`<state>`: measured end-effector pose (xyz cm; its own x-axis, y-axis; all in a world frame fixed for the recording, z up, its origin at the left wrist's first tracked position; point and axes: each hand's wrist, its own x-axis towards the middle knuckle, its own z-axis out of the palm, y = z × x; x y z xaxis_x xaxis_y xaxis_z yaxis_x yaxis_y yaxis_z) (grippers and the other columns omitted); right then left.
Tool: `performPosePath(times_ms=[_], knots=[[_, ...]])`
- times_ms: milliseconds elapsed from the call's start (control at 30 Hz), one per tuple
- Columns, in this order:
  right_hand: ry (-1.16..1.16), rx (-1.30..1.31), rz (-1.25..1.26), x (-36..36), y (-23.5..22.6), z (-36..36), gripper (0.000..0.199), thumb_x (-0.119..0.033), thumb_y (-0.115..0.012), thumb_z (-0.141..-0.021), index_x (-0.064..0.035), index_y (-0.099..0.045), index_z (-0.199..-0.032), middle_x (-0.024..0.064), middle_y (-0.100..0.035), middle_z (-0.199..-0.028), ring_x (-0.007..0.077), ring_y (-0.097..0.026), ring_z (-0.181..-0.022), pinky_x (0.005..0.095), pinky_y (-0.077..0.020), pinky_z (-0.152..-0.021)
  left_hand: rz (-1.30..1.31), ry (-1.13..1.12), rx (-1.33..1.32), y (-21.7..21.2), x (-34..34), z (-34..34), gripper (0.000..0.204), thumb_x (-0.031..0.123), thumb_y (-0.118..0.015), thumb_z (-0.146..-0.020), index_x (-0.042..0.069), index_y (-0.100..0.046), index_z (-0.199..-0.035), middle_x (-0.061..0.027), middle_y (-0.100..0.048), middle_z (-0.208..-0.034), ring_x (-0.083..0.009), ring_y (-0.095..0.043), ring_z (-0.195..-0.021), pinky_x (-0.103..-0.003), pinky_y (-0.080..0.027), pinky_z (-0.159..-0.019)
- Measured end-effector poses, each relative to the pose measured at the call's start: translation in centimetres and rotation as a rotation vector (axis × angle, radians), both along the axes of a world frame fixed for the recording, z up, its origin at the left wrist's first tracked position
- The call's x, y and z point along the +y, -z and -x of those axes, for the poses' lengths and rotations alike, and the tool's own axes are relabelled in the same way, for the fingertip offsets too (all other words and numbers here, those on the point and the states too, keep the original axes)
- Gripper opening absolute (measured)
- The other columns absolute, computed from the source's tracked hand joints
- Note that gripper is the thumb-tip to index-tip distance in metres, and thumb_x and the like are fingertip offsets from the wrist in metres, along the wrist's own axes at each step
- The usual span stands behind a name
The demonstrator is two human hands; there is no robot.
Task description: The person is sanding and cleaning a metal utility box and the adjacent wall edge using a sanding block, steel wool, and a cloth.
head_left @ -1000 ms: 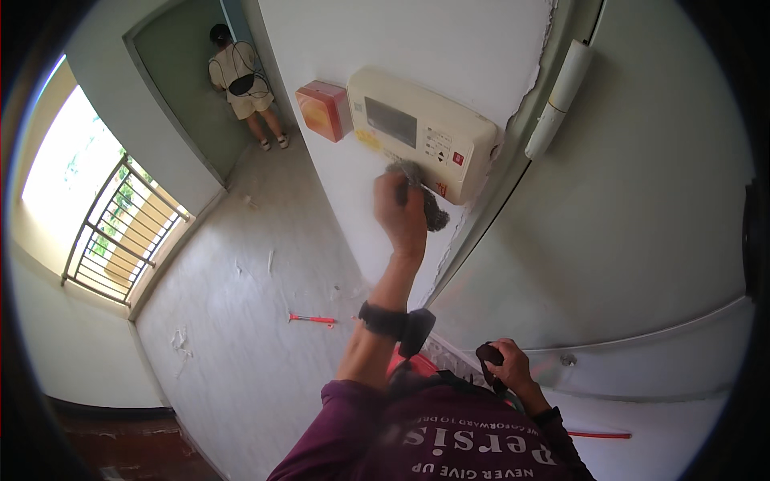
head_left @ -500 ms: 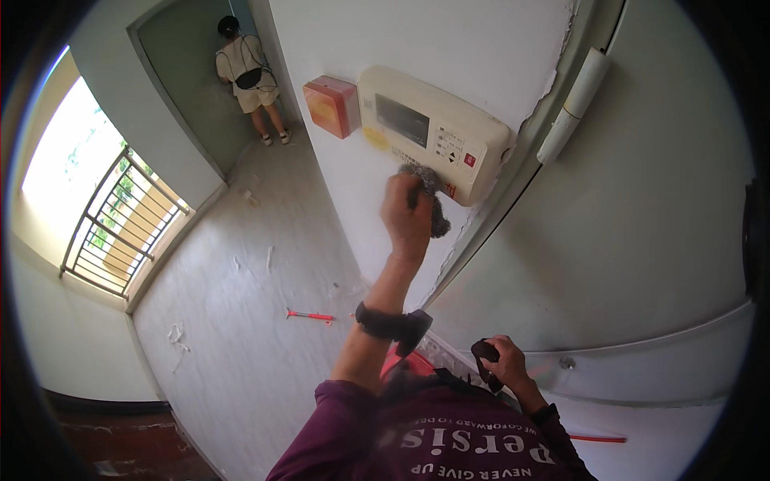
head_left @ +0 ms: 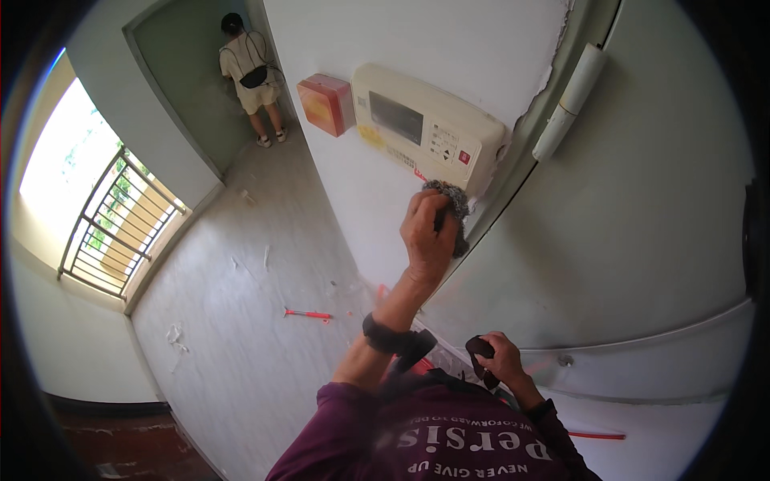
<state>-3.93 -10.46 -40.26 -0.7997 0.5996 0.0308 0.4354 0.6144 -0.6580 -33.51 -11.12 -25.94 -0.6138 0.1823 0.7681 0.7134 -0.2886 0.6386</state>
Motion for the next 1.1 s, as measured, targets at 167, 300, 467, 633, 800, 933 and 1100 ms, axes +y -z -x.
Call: performPosePath(times_ms=[167,300,467,633,800,933,1100], knots=[[0.042,-0.001,-0.019,0.3,0.2,0.4,0.037,-0.016,-0.073,-0.069,-0.0078,-0.061,-0.102,0.0108,-0.06,-0.1,0.0301,-0.06,-0.093,0.0367,-0.0488,-0.079,0.052,-0.013,-0.15,0.6,-0.1,0.3,0.018,-0.006,-0.06,-0.069,0.001,-0.056,-0.085,-0.0143,-0.058,-0.086,-0.0301,-0.058,-0.077,-0.032,-0.048,-0.07],[0.012,-0.024,-0.007,0.4,0.1,0.6,0.036,-0.016,-0.072,-0.069,-0.0075,-0.061,-0.102,0.0109,-0.06,-0.1,0.0304,-0.06,-0.092,0.0369,-0.0487,-0.079,0.035,0.013,0.065,0.9,-0.1,0.0,0.019,-0.006,-0.061,-0.068,0.002,-0.057,-0.085,-0.0144,-0.059,-0.09,-0.0317,-0.06,-0.08,-0.034,-0.049,-0.07],[0.061,-0.012,0.032,0.7,-0.2,0.8,0.04,-0.017,-0.074,-0.066,-0.0037,-0.061,-0.102,0.0142,-0.06,-0.102,0.0319,-0.06,-0.092,0.0373,-0.0489,-0.08,0.062,-0.013,-0.131,0.7,0.0,-0.2,0.02,-0.007,-0.06,-0.067,0.002,-0.057,-0.084,-0.0134,-0.059,-0.088,-0.0301,-0.059,-0.076,-0.032,-0.048,-0.067],[0.043,-0.026,0.009,1.0,0.1,0.7,0.04,-0.016,-0.074,-0.066,-0.0036,-0.061,-0.102,0.0143,-0.06,-0.102,0.0316,-0.06,-0.092,0.0374,-0.049,-0.08,0.087,0.038,-0.122,0.4,-0.1,-0.3,0.02,-0.007,-0.061,-0.065,0.002,-0.057,-0.083,-0.0123,-0.059,-0.086,-0.0296,-0.06,-0.076,-0.032,-0.049,-0.067],[0.066,-0.066,0.03,1.2,-0.2,1.0,0.04,-0.017,-0.074,-0.066,-0.0032,-0.061,-0.101,0.0147,-0.06,-0.101,0.0317,-0.06,-0.092,0.0372,-0.0492,-0.08,0.007,0.061,0.04,-0.2,-0.2,-0.3,0.019,-0.007,-0.059,-0.067,0.001,-0.055,-0.083,-0.013,-0.058,-0.082,-0.031,-0.059,-0.074,-0.032,-0.048,-0.066],[0.02,0.005,-0.05,1.5,-1.1,1.5,0.036,-0.016,-0.073,-0.068,-0.0075,-0.062,-0.102,0.0115,-0.06,-0.1,0.0305,-0.06,-0.091,0.0373,-0.0497,-0.077,0.094,0.025,-0.207,-0.6,-0.1,0.4,0.018,-0.005,-0.06,-0.067,0.002,-0.055,-0.083,-0.0128,-0.058,-0.082,-0.0312,-0.059,-0.074,-0.034,-0.048,-0.066],[0.028,0.013,-0.048,1.8,-1.9,2.0,0.035,-0.016,-0.073,-0.069,-0.0071,-0.061,-0.101,0.0115,-0.061,-0.098,0.0308,-0.06,-0.09,0.0372,-0.0498,-0.076,0.025,0.021,0.033,-0.8,0.0,1.1,0.018,-0.004,-0.061,-0.065,0.002,-0.056,-0.081,-0.012,-0.059,-0.083,-0.0302,-0.061,-0.075,-0.033,-0.049,-0.066]])
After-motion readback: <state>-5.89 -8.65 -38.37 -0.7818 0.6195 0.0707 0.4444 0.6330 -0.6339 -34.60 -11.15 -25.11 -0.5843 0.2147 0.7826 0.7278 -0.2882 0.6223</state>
